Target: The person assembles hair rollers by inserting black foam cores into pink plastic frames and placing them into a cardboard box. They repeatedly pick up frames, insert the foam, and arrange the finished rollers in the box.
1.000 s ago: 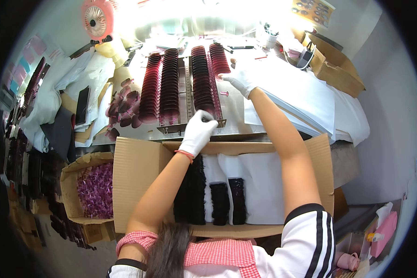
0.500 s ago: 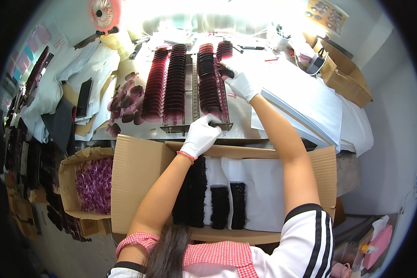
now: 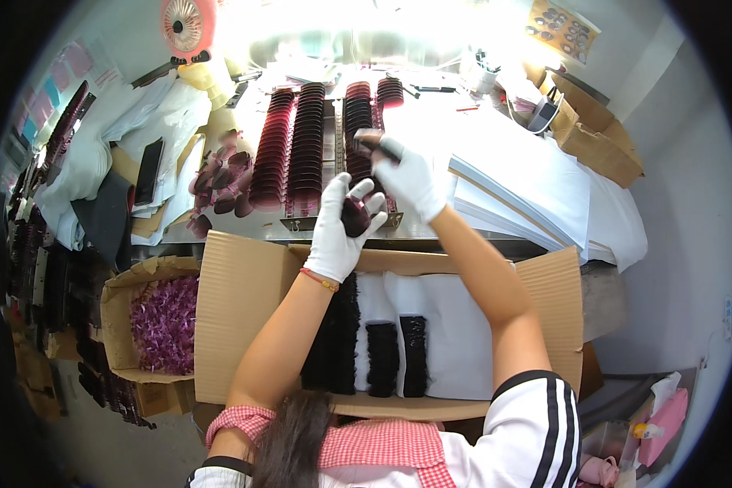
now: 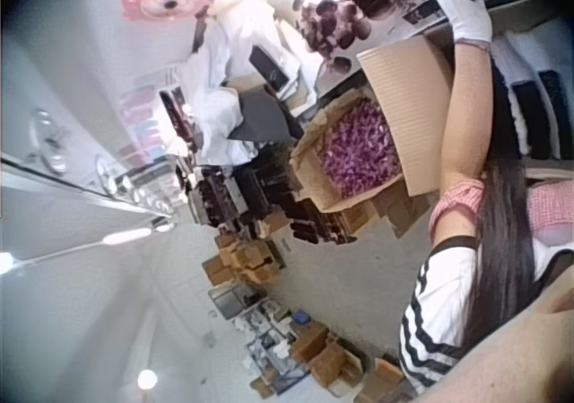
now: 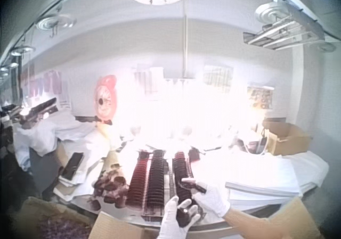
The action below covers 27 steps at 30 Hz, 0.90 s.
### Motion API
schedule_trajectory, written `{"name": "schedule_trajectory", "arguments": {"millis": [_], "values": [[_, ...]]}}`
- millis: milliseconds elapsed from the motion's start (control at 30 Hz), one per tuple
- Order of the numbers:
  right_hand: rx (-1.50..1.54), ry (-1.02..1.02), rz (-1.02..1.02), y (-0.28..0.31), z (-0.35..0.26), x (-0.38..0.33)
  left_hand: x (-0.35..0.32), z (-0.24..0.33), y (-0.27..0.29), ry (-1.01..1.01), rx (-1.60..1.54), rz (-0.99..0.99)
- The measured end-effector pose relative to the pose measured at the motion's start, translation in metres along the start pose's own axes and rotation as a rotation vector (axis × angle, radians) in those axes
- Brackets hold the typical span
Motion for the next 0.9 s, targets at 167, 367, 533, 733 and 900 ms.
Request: {"name": "schedule_trajectory", "arguments": {"millis": [167, 367, 533, 733, 900], "values": [[-0.606, 0.436, -0.447, -0.029, -0.042, -0.032, 0.0, -0.001, -0.007, 0.008, -0.199, 0.025], [-0.495, -0.176, 0.133, 0.062, 0.067, 0.058, 0.008, -0.006, 0.001, 0.101, 0.602, -0.009], [-0.081, -0.318, -0.101, 0.079, 0.147, 0.124, 0.019, -0.006, 0.006, 0.016, 1.225, -0.001], [-0.108, -0.22, -0.433, 0.073, 0.148, 0.136, 0.021, -0.004, 0.018, 0.178, 1.137, -0.09], [-0.253, -0.128, -0.212, 0.05, 0.16, 0.119, 0.02, -0.002, 0.015, 0.114, 1.212, -0.104]]}}
Point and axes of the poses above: each hand's wrist, its own x-axis towards the middle knuckle, its own y-axis out of the back of the hand, z = x × y, the point moved 5 cm from there along x, towards the middle knuckle, and after that the axes turned 13 degrees about -z, right-handed, at the moved point
